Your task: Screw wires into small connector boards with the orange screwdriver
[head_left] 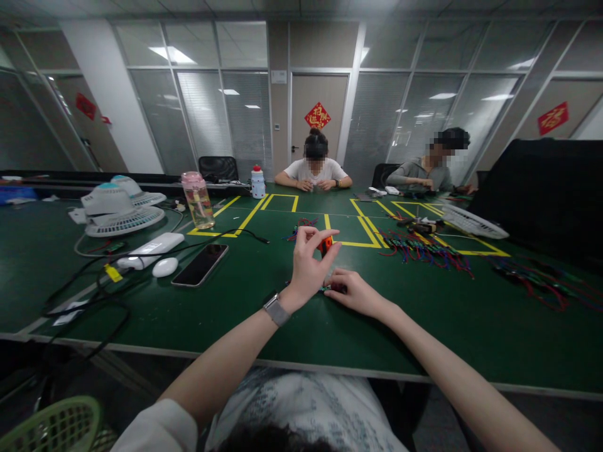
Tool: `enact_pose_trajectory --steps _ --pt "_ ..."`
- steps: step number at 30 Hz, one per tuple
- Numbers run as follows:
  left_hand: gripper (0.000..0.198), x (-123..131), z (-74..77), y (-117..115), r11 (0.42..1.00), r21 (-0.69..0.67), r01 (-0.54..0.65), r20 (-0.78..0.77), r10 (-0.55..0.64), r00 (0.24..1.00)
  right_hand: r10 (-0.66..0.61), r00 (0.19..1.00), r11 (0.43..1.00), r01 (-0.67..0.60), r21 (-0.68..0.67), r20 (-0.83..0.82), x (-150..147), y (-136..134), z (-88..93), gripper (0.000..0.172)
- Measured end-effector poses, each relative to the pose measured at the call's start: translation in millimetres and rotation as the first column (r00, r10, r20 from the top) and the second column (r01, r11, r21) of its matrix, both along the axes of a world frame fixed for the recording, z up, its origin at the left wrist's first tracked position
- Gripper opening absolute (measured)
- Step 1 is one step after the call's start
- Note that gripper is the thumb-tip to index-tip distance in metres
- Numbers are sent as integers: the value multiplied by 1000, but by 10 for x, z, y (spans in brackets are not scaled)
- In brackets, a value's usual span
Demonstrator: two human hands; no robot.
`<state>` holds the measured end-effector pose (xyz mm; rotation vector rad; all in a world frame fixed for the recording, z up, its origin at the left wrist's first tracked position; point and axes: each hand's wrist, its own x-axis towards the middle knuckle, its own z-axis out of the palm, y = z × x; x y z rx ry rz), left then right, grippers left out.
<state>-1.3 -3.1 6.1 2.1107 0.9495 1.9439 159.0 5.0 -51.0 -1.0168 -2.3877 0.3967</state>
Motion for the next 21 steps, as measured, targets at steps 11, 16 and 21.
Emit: enact_pose_trajectory --steps 11,16,21 --pt "28 -6 -11 36 983 -98 157 77 -150 986 0 1000 1000 0 1 3 -4 -13 26 12" --pt "18 -12 10 15 998 -25 54 28 -54 998 -4 1000 1000 4 7 -6 0 1 4 13" --pt "27 -27 3 11 998 -34 56 33 -54 998 0 1000 1000 0 6 -8 -4 -4 12 13"
